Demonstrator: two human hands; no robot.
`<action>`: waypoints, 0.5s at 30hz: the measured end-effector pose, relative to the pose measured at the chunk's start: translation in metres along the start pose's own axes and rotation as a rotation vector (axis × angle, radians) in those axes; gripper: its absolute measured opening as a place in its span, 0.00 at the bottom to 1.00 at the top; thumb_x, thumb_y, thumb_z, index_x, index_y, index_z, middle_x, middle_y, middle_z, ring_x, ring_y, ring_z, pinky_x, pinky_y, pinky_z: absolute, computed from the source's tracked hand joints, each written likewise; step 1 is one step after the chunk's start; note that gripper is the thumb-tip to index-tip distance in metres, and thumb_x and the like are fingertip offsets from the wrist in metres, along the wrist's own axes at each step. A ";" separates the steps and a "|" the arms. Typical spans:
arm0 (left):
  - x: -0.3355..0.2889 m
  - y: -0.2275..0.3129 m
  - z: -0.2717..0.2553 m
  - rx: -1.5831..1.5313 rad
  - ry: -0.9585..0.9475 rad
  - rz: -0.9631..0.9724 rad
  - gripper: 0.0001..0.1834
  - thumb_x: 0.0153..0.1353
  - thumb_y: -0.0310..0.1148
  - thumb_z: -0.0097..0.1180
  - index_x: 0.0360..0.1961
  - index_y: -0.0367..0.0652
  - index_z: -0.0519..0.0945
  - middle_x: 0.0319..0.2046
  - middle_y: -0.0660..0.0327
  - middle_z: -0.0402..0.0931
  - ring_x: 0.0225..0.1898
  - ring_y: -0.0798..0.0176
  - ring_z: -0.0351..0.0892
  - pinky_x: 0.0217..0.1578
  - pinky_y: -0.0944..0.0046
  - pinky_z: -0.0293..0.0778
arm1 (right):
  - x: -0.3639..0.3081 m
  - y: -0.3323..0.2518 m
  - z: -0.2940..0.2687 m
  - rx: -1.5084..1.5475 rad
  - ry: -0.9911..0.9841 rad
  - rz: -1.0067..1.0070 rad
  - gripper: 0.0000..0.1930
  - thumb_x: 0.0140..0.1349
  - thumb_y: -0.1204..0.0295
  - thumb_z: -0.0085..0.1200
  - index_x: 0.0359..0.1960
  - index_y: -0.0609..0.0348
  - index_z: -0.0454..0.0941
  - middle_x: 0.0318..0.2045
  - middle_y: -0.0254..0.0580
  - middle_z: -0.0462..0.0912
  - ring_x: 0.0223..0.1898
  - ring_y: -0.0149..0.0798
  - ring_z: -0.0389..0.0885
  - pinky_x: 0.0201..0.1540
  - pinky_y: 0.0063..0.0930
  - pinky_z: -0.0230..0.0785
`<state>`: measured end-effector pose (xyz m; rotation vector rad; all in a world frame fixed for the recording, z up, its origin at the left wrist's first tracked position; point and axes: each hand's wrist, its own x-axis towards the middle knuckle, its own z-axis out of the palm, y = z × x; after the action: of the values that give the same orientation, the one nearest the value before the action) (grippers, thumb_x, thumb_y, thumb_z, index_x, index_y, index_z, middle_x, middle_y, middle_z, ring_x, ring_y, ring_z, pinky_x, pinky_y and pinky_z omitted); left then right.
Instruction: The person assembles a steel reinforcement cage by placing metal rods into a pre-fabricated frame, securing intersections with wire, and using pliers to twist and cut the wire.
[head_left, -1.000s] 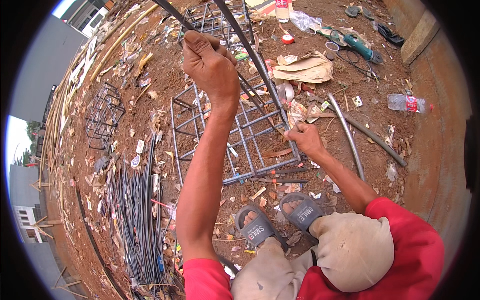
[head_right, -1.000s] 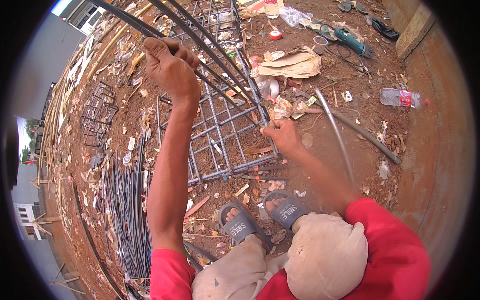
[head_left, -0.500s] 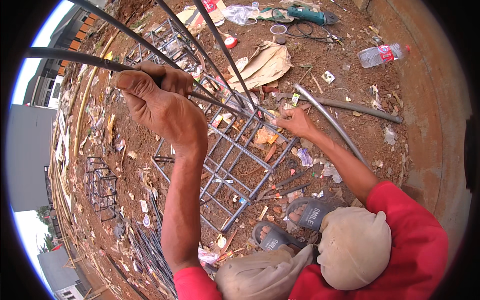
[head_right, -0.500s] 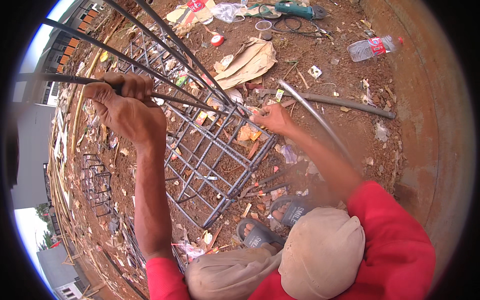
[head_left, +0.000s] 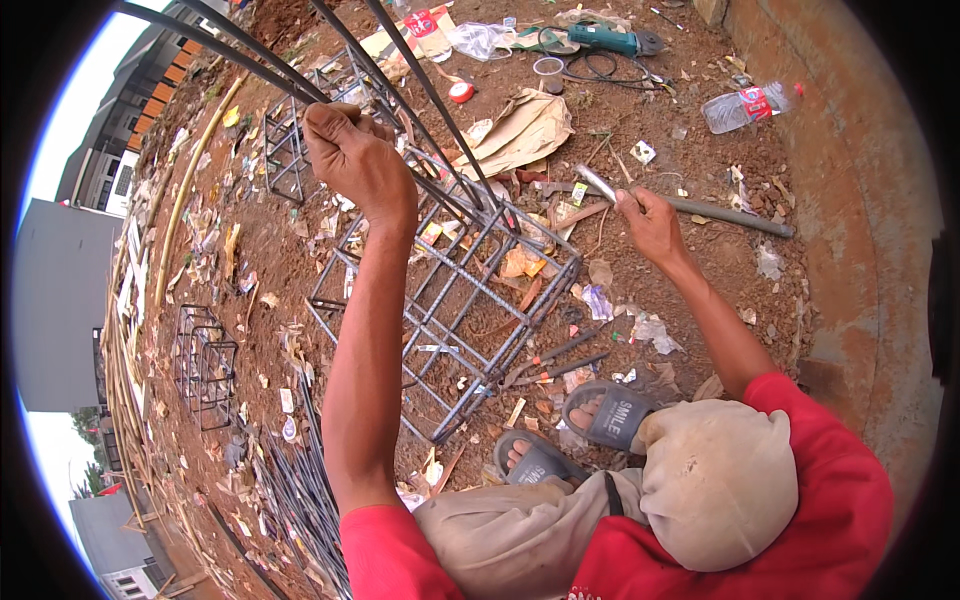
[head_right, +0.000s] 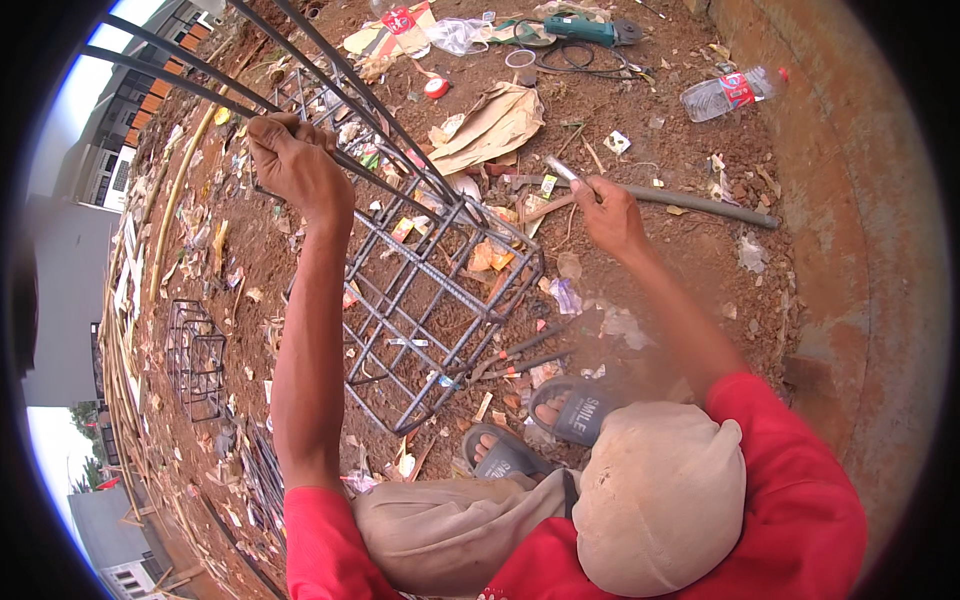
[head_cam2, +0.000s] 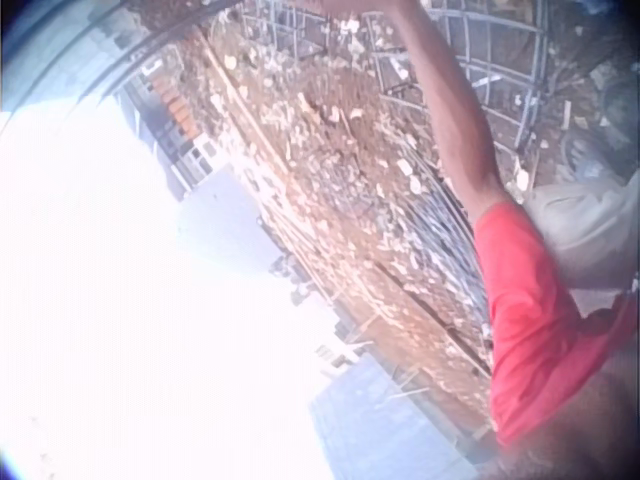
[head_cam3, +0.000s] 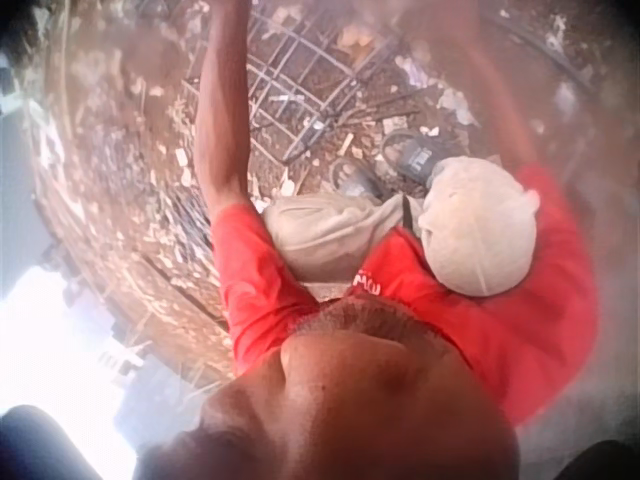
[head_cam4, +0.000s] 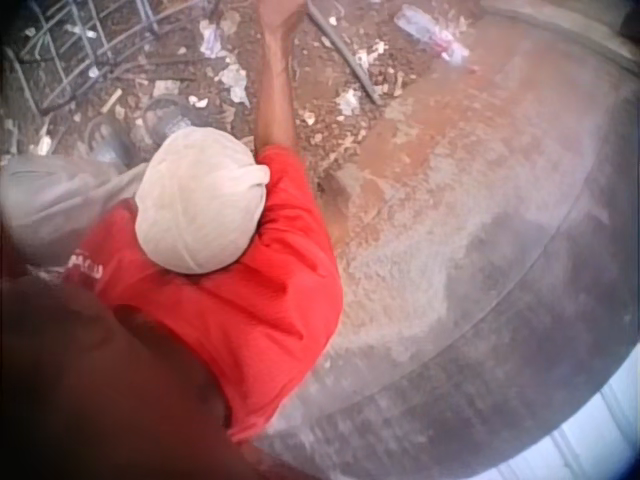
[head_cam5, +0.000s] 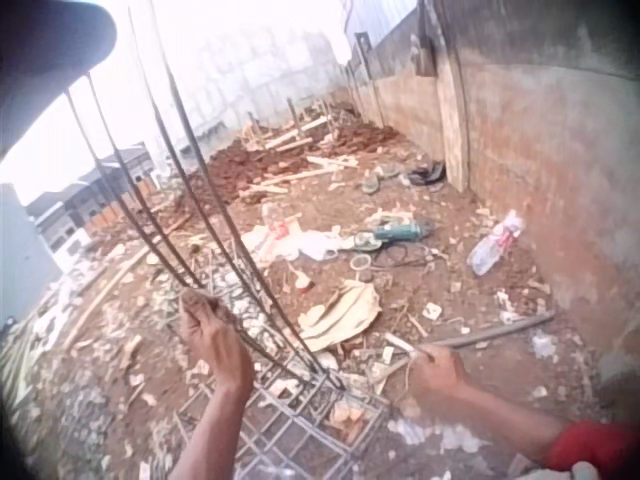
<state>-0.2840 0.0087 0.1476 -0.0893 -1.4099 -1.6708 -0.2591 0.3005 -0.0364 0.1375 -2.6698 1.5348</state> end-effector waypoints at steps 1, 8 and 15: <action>0.000 0.000 -0.002 -0.030 0.027 -0.027 0.20 0.76 0.45 0.42 0.28 0.44 0.66 0.19 0.69 0.62 0.18 0.77 0.58 0.17 0.72 0.57 | -0.003 0.005 -0.001 0.013 0.026 -0.040 0.20 0.70 0.56 0.52 0.32 0.64 0.77 0.20 0.46 0.71 0.25 0.35 0.66 0.31 0.35 0.64; -0.006 -0.005 -0.004 -0.024 0.143 -0.092 0.25 0.75 0.53 0.38 0.26 0.47 0.65 0.15 0.70 0.57 0.14 0.75 0.54 0.15 0.72 0.52 | -0.019 0.006 -0.008 0.108 0.036 -0.102 0.18 0.70 0.58 0.53 0.35 0.64 0.80 0.23 0.44 0.76 0.28 0.32 0.72 0.33 0.32 0.66; 0.015 -0.012 -0.022 0.032 0.243 -0.104 0.25 0.76 0.52 0.38 0.25 0.47 0.66 0.15 0.70 0.59 0.12 0.76 0.54 0.12 0.73 0.53 | -0.027 -0.001 -0.005 0.104 -0.020 -0.007 0.18 0.70 0.58 0.54 0.34 0.64 0.82 0.22 0.41 0.78 0.26 0.29 0.71 0.31 0.30 0.66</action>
<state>-0.2901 -0.0186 0.1392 0.2026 -1.2749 -1.6802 -0.2326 0.3056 -0.0355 0.1682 -2.6022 1.6790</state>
